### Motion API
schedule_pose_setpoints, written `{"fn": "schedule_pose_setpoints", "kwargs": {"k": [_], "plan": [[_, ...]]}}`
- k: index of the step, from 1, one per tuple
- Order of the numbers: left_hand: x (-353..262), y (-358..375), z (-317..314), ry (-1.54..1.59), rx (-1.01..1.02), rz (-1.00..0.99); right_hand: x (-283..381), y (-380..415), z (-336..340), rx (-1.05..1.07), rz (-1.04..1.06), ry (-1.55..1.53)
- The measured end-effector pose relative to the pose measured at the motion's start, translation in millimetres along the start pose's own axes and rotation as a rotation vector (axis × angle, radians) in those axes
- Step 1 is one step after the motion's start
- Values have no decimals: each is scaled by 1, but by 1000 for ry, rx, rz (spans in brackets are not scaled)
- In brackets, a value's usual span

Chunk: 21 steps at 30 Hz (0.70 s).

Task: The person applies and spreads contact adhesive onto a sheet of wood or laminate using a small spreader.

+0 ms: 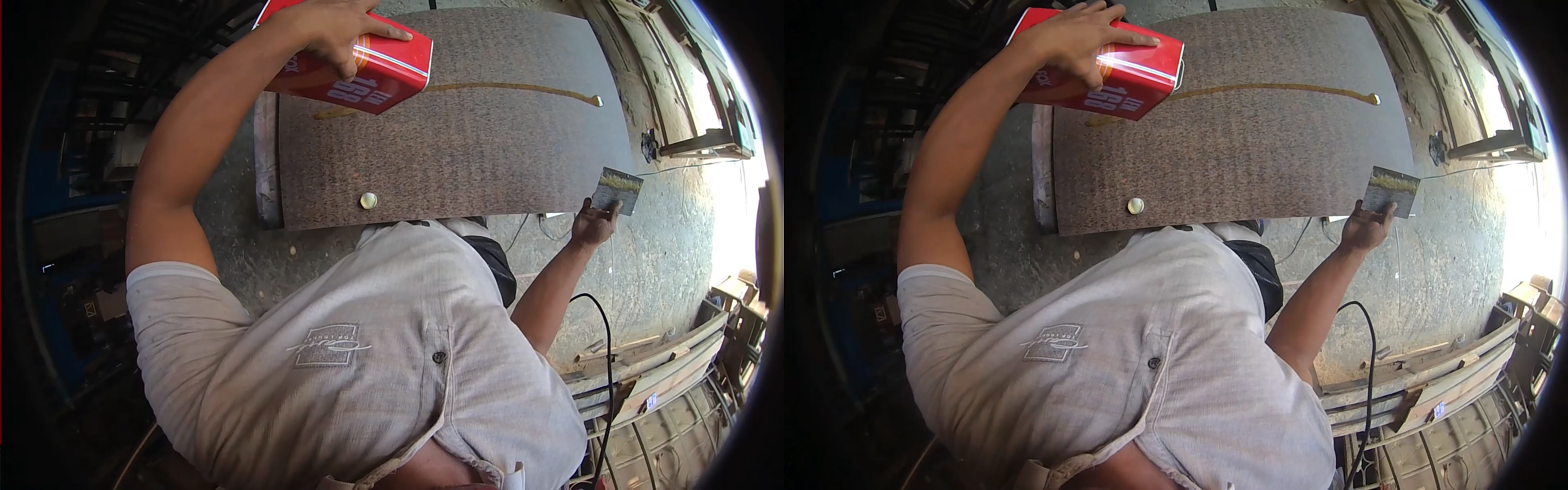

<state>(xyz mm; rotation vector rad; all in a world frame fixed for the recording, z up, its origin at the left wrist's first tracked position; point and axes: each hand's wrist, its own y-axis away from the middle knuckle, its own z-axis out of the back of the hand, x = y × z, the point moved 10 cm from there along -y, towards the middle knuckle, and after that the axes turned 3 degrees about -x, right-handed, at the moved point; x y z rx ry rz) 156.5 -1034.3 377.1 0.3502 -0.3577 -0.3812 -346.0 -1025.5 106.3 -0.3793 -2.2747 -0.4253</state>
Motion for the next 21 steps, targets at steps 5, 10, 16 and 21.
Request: {"fn": "schedule_pose_setpoints", "kwargs": {"k": [5,10,16,21], "plan": [[-52,-60,48,-18,21,-73,37,-32,37,-63,33,-4],[-103,-106,99,-21,-12,-151,69,-68,48,-8,57,-32],[-153,-158,143,-44,-90,-191,86,-106,45,4,49,-40],[-191,-200,167,-9,-77,-228,91,-137,58,56,55,-99]]}}
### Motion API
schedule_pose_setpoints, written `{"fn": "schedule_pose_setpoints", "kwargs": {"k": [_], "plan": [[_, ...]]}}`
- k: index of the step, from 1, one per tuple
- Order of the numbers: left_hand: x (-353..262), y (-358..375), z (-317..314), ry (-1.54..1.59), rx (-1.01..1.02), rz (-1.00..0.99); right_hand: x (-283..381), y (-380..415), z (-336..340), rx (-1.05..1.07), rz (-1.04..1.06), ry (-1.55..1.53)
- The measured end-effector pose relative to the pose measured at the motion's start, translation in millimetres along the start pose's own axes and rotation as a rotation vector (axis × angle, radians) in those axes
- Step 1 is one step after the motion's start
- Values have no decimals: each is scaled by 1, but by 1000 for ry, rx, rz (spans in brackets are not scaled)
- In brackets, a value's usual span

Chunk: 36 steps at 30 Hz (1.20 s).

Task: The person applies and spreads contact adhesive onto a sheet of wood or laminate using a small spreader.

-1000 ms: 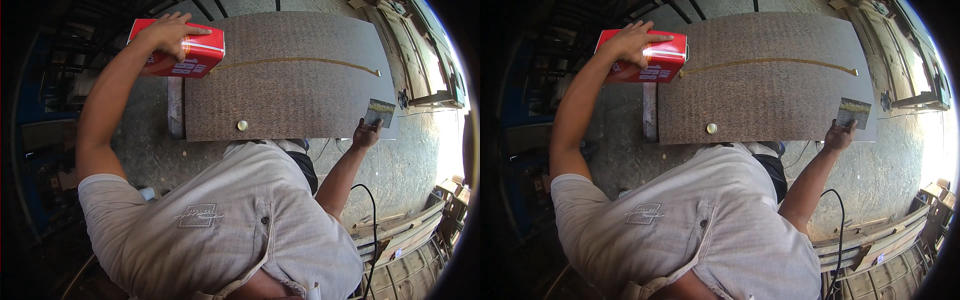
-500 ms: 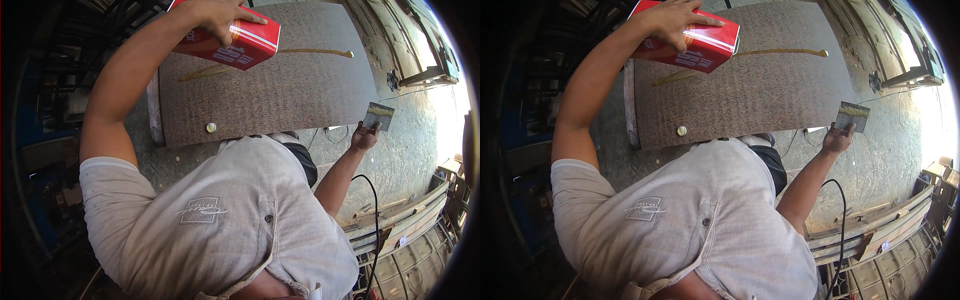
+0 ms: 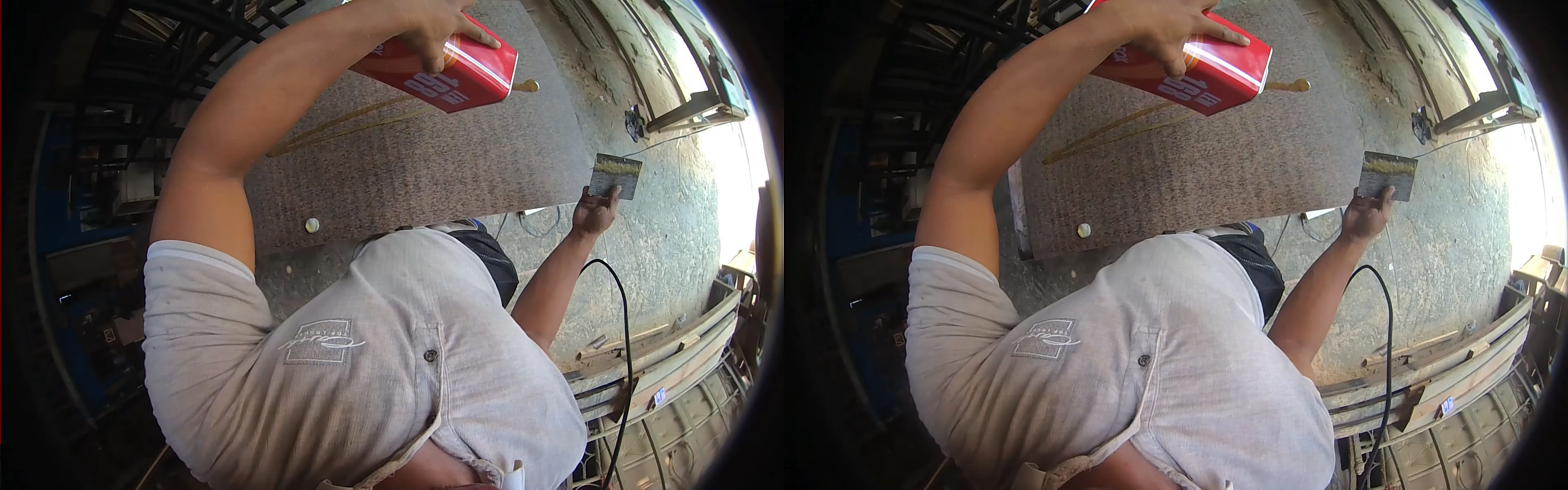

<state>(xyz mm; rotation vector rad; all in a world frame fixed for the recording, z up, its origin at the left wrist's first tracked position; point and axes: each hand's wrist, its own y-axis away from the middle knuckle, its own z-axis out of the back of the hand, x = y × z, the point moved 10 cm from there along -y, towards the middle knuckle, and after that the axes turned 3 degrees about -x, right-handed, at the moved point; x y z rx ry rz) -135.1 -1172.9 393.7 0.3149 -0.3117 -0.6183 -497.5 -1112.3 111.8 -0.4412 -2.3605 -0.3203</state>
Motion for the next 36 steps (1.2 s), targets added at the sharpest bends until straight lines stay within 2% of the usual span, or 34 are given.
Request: {"fn": "schedule_pose_setpoints", "kwargs": {"k": [9,12,14,20,25,27,36], "plan": [[-41,-83,21,-90,-23,-112,26,2,38,-67,27,-53],[-53,-102,29,-110,-38,-162,31,5,67,-186,38,-5],[-64,-114,34,-114,-43,-199,35,3,81,-119,60,-19],[-86,-137,48,-139,-49,-253,40,5,108,-150,68,-16],[-98,-148,62,-188,-79,-256,37,7,91,-194,31,80],[-100,-152,65,-186,-99,-268,26,3,80,-101,-39,181],[-98,-156,77,-249,-189,-279,17,-11,44,-68,-52,330]]}}
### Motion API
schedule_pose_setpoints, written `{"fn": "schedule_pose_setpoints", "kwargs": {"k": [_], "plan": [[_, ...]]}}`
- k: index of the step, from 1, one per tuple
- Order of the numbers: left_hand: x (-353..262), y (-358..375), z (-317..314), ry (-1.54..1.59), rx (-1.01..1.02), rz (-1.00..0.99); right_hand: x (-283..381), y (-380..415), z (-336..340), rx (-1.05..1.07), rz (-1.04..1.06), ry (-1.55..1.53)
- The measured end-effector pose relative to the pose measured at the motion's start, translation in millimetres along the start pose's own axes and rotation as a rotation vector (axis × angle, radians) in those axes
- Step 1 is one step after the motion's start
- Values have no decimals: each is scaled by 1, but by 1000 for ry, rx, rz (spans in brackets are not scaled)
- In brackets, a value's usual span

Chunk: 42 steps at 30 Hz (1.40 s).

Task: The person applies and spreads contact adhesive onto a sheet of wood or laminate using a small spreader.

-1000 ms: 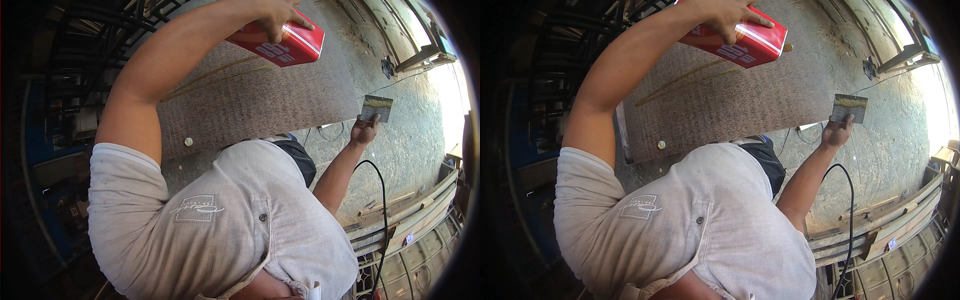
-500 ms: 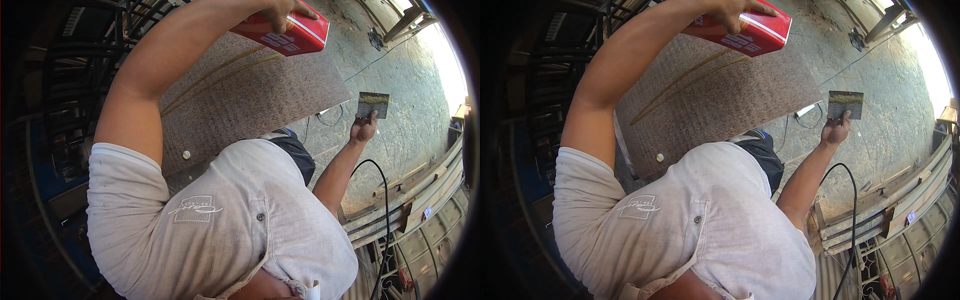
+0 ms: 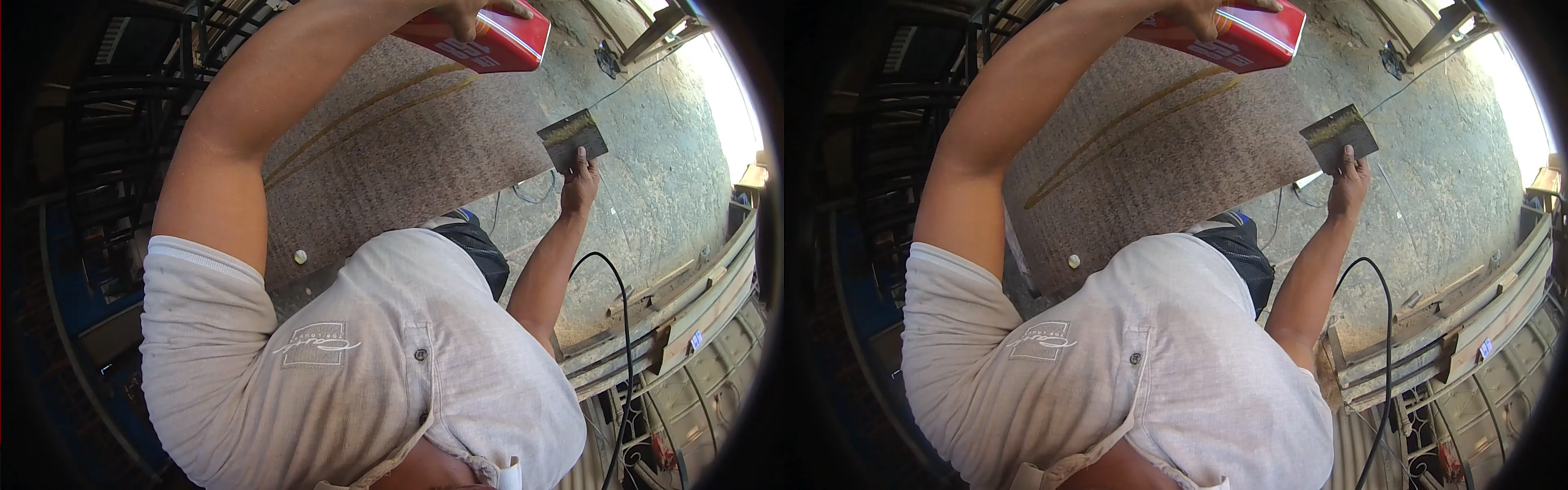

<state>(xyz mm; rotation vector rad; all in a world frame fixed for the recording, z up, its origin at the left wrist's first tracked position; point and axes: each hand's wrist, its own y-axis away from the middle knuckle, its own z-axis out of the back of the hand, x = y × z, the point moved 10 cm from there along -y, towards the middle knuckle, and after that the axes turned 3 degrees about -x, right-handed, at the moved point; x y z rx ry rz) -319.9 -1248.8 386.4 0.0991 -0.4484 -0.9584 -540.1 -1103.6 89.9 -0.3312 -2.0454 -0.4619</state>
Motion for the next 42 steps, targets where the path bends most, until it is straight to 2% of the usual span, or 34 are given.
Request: {"fn": "schedule_pose_setpoints", "kwargs": {"k": [6,8,9,11,12,14,15,17,23,29,31,32,35,37,38,39,41,42], "plan": [[15,27,10,-17,-46,94,10,-15,-25,-2,39,214],[16,49,26,28,-185,134,21,-26,-45,58,168,521],[20,49,28,26,-188,133,22,-34,-53,57,171,520],[35,46,15,99,1,185,36,-47,-86,118,360,754],[36,50,17,93,-3,182,41,-54,-98,113,365,751],[36,58,28,-40,-72,125,54,-57,-136,161,500,989],[37,62,30,-50,-78,116,57,-62,-146,148,505,984],[43,70,27,14,-78,132,68,-59,-175,179,669,1123],[51,82,32,-26,-125,60,79,-50,-229,302,779,1101],[58,94,26,-90,-125,91,68,-35,-240,404,748,1091],[58,105,35,-127,-307,75,65,-27,-239,487,739,997],[63,109,32,-125,-310,78,65,-26,-237,490,740,1000],[77,137,34,-148,-378,170,59,-25,-228,461,732,1125],[88,172,54,-144,-597,231,44,-25,-223,412,754,1309],[93,192,62,-306,-675,316,34,-25,-222,422,760,1314],[93,206,66,-306,-678,332,22,-26,-221,416,784,1397],[104,256,84,35,-894,450,3,-24,-224,430,821,1482],[106,275,86,31,-898,471,-2,-18,-227,433,885,1539]]}}
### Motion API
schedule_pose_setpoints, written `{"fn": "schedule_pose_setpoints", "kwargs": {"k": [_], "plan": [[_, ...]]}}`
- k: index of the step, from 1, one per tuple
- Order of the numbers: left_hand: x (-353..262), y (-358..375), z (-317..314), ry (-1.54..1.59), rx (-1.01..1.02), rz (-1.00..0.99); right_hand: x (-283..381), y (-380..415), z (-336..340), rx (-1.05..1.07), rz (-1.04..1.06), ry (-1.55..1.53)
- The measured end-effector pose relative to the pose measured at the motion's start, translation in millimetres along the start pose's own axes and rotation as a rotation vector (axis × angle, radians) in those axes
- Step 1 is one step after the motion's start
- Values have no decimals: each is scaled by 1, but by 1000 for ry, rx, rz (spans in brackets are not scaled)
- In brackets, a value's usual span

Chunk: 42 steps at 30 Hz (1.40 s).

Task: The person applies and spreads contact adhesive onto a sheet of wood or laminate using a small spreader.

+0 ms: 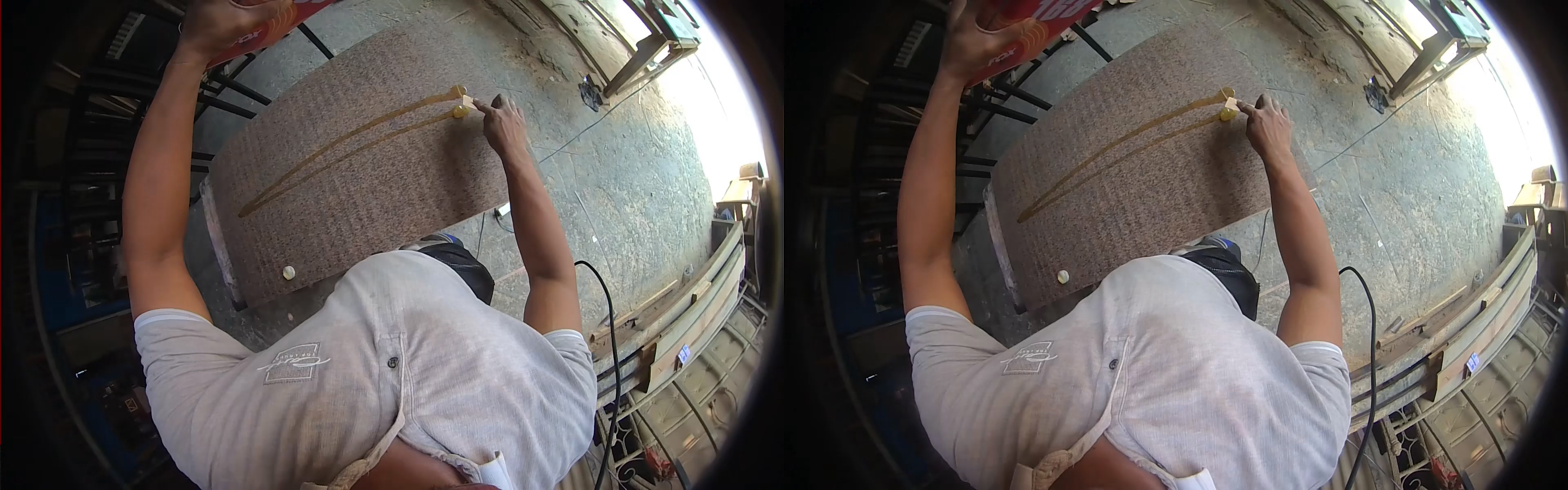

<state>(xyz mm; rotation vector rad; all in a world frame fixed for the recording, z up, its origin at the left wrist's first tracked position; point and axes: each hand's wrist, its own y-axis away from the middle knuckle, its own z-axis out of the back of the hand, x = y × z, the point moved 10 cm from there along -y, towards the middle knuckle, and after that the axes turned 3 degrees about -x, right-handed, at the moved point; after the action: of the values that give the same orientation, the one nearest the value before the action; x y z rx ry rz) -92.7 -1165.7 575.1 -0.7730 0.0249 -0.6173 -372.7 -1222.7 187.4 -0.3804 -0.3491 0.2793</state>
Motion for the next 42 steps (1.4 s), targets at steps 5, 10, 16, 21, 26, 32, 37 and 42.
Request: {"fn": "schedule_pose_setpoints", "kwargs": {"k": [5,10,16,21,26,32,37,42], "plan": [[46,77,70,375,-145,196,14,39,-37,25,155,192],[62,200,137,208,-359,509,23,88,-30,308,25,112],[33,329,190,111,-484,694,20,68,-17,289,-155,126],[-3,442,233,169,-711,882,133,89,-50,351,177,-169],[-51,555,292,75,-795,1010,110,59,-114,493,-180,-435],[-98,682,334,107,-825,1193,241,68,-80,67,91,-129],[-142,759,359,119,-821,1264,510,224,-154,716,693,-480],[-104,805,305,151,-805,1494,561,247,-328,947,838,-238]]}}
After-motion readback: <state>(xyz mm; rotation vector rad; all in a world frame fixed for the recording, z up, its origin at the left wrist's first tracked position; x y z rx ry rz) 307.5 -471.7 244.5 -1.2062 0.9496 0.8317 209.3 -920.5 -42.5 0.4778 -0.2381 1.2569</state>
